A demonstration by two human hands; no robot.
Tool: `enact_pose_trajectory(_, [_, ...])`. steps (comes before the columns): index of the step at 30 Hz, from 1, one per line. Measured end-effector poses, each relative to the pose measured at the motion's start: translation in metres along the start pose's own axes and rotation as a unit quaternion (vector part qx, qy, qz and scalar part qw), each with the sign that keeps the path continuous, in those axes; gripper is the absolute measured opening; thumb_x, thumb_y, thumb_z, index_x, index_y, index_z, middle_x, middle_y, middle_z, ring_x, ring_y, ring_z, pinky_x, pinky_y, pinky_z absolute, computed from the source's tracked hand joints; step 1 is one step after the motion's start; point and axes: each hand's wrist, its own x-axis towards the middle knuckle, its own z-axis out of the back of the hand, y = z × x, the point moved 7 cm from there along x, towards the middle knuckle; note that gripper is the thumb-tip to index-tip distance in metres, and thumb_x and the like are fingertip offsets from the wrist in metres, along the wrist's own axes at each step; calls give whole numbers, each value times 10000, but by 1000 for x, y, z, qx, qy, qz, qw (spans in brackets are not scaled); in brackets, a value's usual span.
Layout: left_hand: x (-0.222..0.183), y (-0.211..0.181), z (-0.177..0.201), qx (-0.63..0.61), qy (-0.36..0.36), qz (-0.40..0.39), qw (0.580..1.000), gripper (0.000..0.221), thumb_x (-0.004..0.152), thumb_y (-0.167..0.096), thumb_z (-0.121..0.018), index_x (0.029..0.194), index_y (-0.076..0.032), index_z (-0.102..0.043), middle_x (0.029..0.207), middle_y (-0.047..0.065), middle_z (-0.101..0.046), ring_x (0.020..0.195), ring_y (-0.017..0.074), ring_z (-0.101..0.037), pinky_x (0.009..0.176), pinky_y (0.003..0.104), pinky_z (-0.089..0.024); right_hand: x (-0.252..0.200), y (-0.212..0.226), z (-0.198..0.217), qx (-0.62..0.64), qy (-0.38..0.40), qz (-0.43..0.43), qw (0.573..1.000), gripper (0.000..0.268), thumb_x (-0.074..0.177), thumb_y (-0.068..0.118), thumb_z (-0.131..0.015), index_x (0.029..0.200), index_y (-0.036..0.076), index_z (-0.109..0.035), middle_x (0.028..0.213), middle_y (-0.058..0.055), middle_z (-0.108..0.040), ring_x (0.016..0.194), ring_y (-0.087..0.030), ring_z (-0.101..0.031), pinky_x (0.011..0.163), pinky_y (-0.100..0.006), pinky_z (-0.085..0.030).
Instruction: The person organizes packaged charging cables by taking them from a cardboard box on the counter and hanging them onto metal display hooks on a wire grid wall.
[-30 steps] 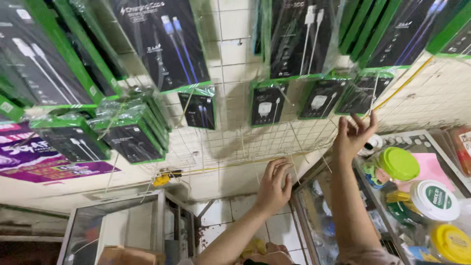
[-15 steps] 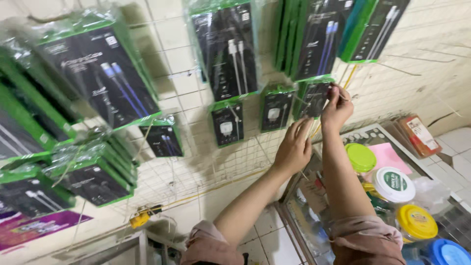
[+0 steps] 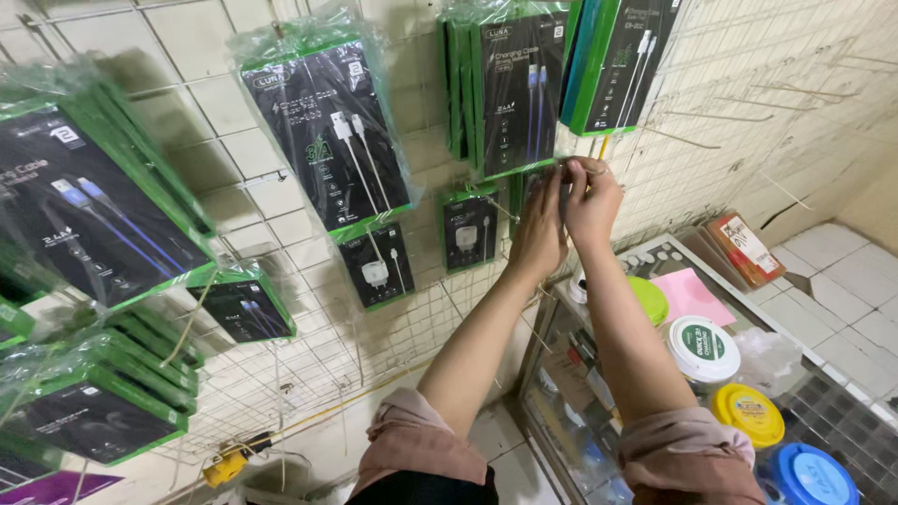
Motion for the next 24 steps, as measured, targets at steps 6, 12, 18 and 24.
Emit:
enact_pose_trajectory(6, [9,-4,1,-20,-10,-6,1000,1008,815,-11,-744,1594,-47,-105,1625,247,-245,1526,412,-245,1266,523,-178,2,18,3,-40,1,58,997,68,1014,2,-656,1010,-24,-719,952,-185,-714,839,-329,-711,769,-356,-548])
enact_pose_trajectory(12, [12,0,-4,-5,-11,16,1000,987,777,65,-666,1616,-58,-162,1629,242,-290,1524,449,-256,1241,501,-240,8,-3,1,31,2,-30,999,127,1053,55,-628,1016,-35,-711,906,-137,-737,793,-200,-719,739,-308,-557])
enact_pose_trajectory(18, [9,3,-10,-17,-16,10,1000,851,794,70,-622,1561,15,-256,1601,257,-338,1493,455,-288,1259,507,-229,-5,-33,0,65,28,-92,993,171,1082,84,-614,1047,-40,-726,884,-110,-745,780,-116,-703,722,-268,-557])
enact_pose_trajectory(24, [-7,-1,-2,-16,-58,-32,998,808,815,86,-598,1556,11,-284,1617,262,-333,1552,427,-283,1308,486,-198,-17,-34,1,113,26,-76,990,150,1077,84,-637,1162,-14,-713,942,-59,-728,816,-85,-666,732,-243,-541])
